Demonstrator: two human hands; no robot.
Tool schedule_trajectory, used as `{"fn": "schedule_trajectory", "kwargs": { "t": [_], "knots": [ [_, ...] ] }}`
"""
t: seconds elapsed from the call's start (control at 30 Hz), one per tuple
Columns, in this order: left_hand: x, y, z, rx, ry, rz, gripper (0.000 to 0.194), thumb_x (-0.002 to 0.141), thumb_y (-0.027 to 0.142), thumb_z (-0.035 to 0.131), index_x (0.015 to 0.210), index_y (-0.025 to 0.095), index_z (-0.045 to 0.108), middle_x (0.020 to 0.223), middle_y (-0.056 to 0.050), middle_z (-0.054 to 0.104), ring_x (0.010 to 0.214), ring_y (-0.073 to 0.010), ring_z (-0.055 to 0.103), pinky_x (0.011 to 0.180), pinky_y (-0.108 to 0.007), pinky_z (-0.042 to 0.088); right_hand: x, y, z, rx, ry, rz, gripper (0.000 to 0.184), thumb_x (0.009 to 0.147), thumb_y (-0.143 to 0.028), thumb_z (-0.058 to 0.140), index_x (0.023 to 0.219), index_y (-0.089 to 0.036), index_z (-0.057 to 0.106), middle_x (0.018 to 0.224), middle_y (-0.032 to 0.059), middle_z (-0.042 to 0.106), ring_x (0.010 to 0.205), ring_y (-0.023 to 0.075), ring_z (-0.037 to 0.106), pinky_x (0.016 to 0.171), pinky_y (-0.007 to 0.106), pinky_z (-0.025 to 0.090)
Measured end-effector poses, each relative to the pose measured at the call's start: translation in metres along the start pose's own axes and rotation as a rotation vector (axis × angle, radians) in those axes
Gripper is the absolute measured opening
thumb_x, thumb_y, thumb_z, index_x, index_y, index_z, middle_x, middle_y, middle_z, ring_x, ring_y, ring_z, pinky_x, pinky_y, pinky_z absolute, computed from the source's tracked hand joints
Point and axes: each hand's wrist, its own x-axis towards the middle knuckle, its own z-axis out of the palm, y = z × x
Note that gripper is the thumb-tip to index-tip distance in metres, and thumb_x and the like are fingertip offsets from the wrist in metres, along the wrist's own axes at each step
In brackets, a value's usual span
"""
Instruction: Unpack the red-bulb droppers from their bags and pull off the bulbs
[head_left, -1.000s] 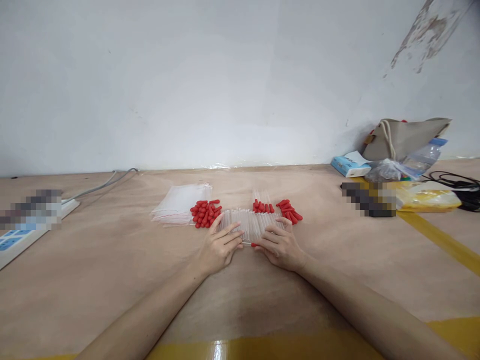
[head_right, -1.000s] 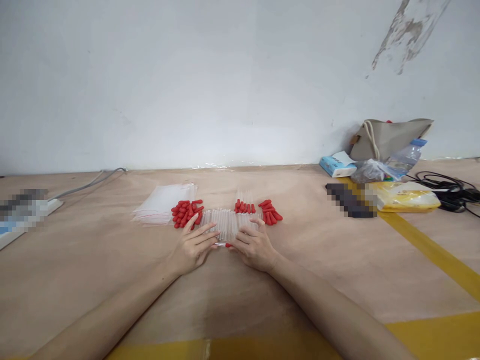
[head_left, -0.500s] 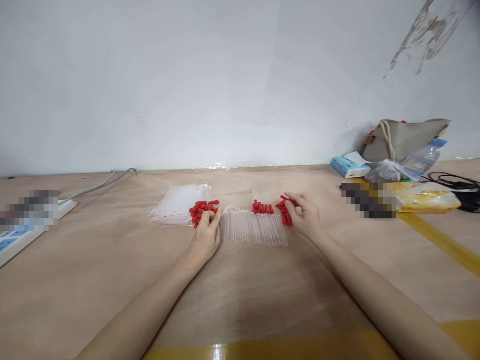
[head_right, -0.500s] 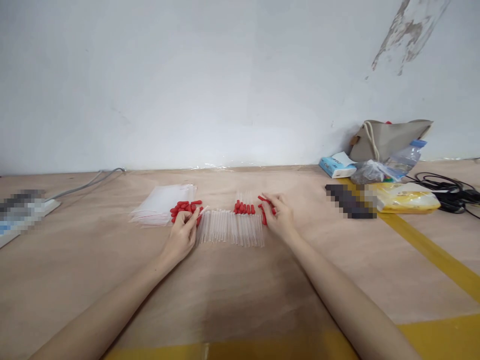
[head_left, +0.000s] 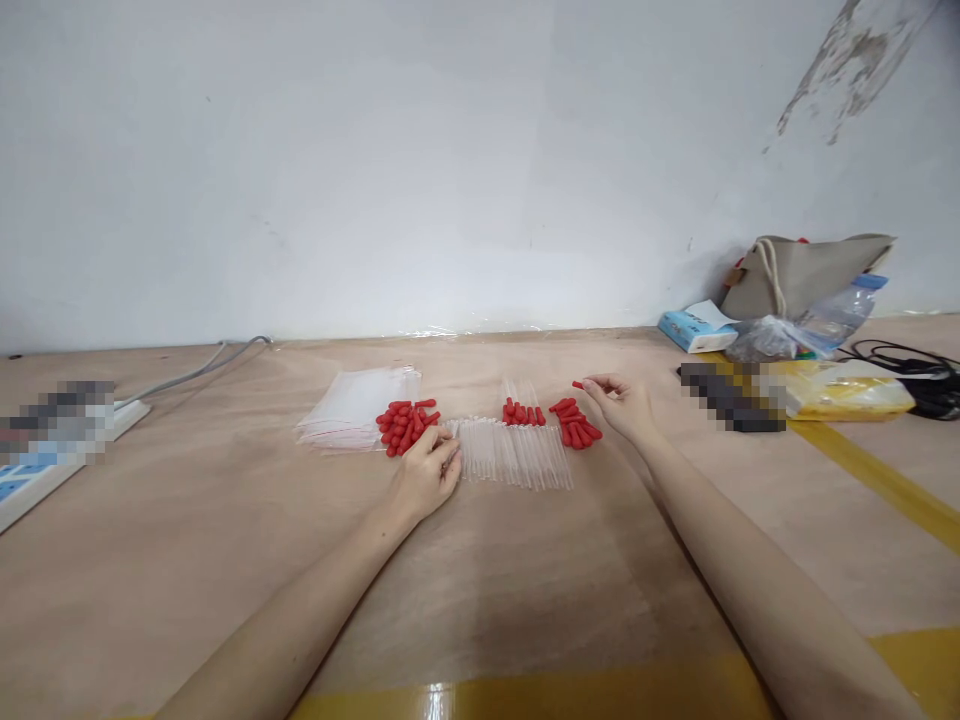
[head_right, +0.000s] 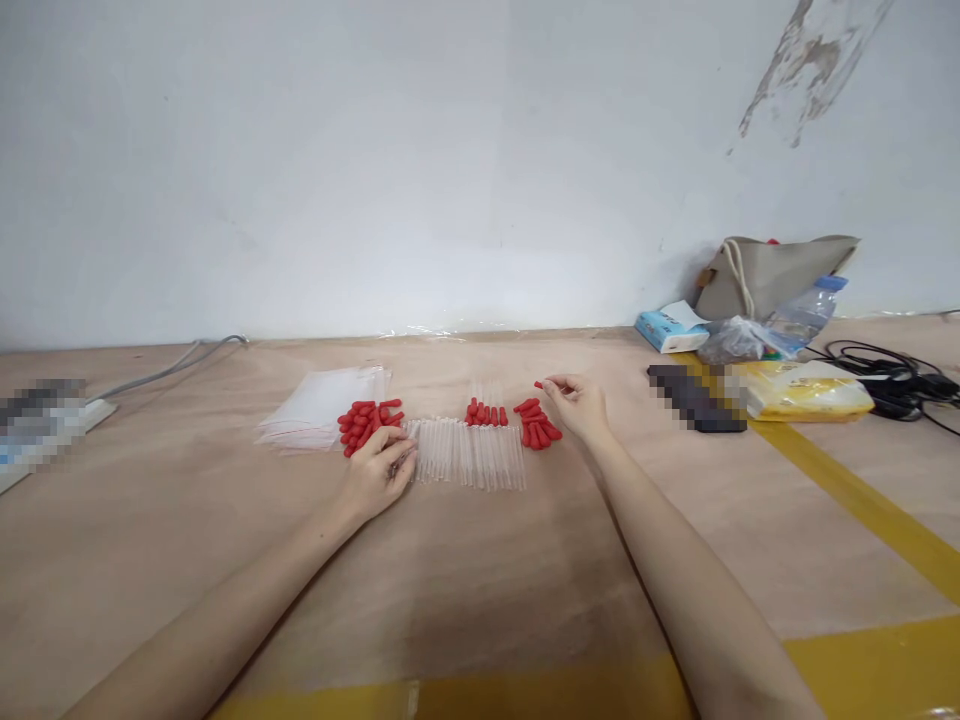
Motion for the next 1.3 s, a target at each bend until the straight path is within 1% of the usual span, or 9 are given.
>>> {"fn": "schedule_trajectory", "kwargs": {
  "t": [0.13, 0.27, 0.43, 0.57, 0.73, 0.87, 1.03, 1.17, 1.3],
  "knots": [
    [0.000, 0.003, 0.001, -0.044, -0.042, 0.010, 0.021, 0.080, 0.025, 0.050, 0.096, 0.015, 0.060, 0.094, -0.008, 0.055, 0.083, -0.0165, 0.057, 0.073, -0.029, 0.050, -0.002, 0.003, -0.003, 0.021, -0.145, -0.030, 0.036, 0.068, -0.049, 0.059, 0.080, -0.016, 0.065, 0.078, 0.0061, 0.066, 0.071, 0.0168, 0.059, 0.065, 0.030, 0.047],
    [0.000, 0.005, -0.003, -0.041, -0.090, 0.021, 0.026, 0.080, 0.031, 0.053, 0.099, 0.014, 0.060, 0.095, -0.009, 0.059, 0.088, -0.0191, 0.055, 0.079, -0.034, 0.048, -0.004, 0.005, -0.005, 0.022, -0.253, -0.083, 0.028, 0.069, -0.045, 0.061, 0.075, -0.018, 0.065, 0.076, 0.0043, 0.066, 0.071, 0.0171, 0.060, 0.065, 0.030, 0.048],
    [0.000, 0.008, -0.010, 0.078, -0.131, 0.027, 0.029, 0.080, 0.036, 0.053, 0.100, 0.018, 0.062, 0.102, -0.009, 0.062, 0.098, -0.0242, 0.051, 0.084, -0.043, 0.042, -0.003, 0.009, -0.008, -0.015, -0.305, -0.181, 0.023, 0.067, -0.043, 0.063, 0.071, -0.021, 0.065, 0.077, 0.0030, 0.065, 0.079, 0.0187, 0.058, 0.077, 0.035, 0.045],
    [-0.002, 0.008, -0.012, 0.131, -0.153, 0.038, 0.029, 0.081, 0.037, 0.050, 0.102, 0.020, 0.062, 0.109, -0.008, 0.060, 0.110, -0.0257, 0.046, 0.093, -0.047, 0.034, -0.003, 0.011, -0.013, -0.026, -0.344, -0.228, 0.025, 0.067, -0.045, 0.063, 0.074, -0.021, 0.065, 0.081, 0.0034, 0.064, 0.081, 0.0191, 0.058, 0.079, 0.037, 0.043],
    [-0.003, 0.007, -0.011, 0.161, -0.203, 0.029, 0.034, 0.083, 0.038, 0.046, 0.110, 0.021, 0.058, 0.116, -0.008, 0.057, 0.119, -0.0263, 0.040, 0.100, -0.050, 0.025, -0.001, 0.001, -0.014, -0.034, -0.270, -0.202, 0.027, 0.070, -0.045, 0.060, 0.078, -0.020, 0.064, 0.080, 0.0036, 0.063, 0.078, 0.0177, 0.058, 0.074, 0.033, 0.044],
    [-0.004, 0.005, -0.009, 0.155, -0.207, 0.022, 0.033, 0.084, 0.036, 0.046, 0.109, 0.019, 0.059, 0.116, -0.009, 0.057, 0.120, -0.0260, 0.040, 0.102, -0.050, 0.024, -0.004, -0.027, 0.001, -0.213, -0.209, -0.237, 0.024, 0.072, -0.043, 0.057, 0.072, -0.020, 0.065, 0.077, 0.0037, 0.064, 0.077, 0.0181, 0.056, 0.074, 0.035, 0.040],
    [-0.004, 0.005, -0.009, 0.139, -0.193, 0.018, 0.032, 0.085, 0.035, 0.044, 0.108, 0.019, 0.059, 0.115, -0.009, 0.058, 0.120, -0.0252, 0.040, 0.102, -0.051, 0.023, -0.017, -0.066, 0.038, -0.579, -0.240, -0.335, 0.025, 0.073, -0.045, 0.056, 0.065, -0.024, 0.067, 0.073, 0.0037, 0.064, 0.077, 0.0205, 0.052, 0.078, 0.042, 0.027],
    [-0.004, 0.008, -0.014, 0.136, -0.230, 0.008, 0.038, 0.083, 0.041, 0.046, 0.112, 0.020, 0.056, 0.118, -0.010, 0.056, 0.121, -0.0271, 0.039, 0.103, -0.055, 0.017, -0.024, -0.075, 0.059, -0.709, -0.233, -0.345, 0.036, 0.076, -0.049, 0.051, 0.059, -0.021, 0.066, 0.067, 0.0074, 0.062, 0.075, 0.0217, 0.050, 0.074, 0.042, 0.025],
    [-0.005, 0.011, -0.018, 0.130, -0.237, 0.030, 0.051, 0.075, 0.054, 0.052, 0.115, 0.022, 0.055, 0.121, -0.011, 0.053, 0.120, -0.0312, 0.039, 0.102, -0.061, 0.005, -0.025, -0.072, 0.065, -0.711, -0.236, -0.344, 0.039, 0.080, -0.045, 0.047, 0.057, -0.020, 0.066, 0.068, 0.0092, 0.061, 0.076, 0.0225, 0.050, 0.074, 0.042, 0.025]
  ]
}}
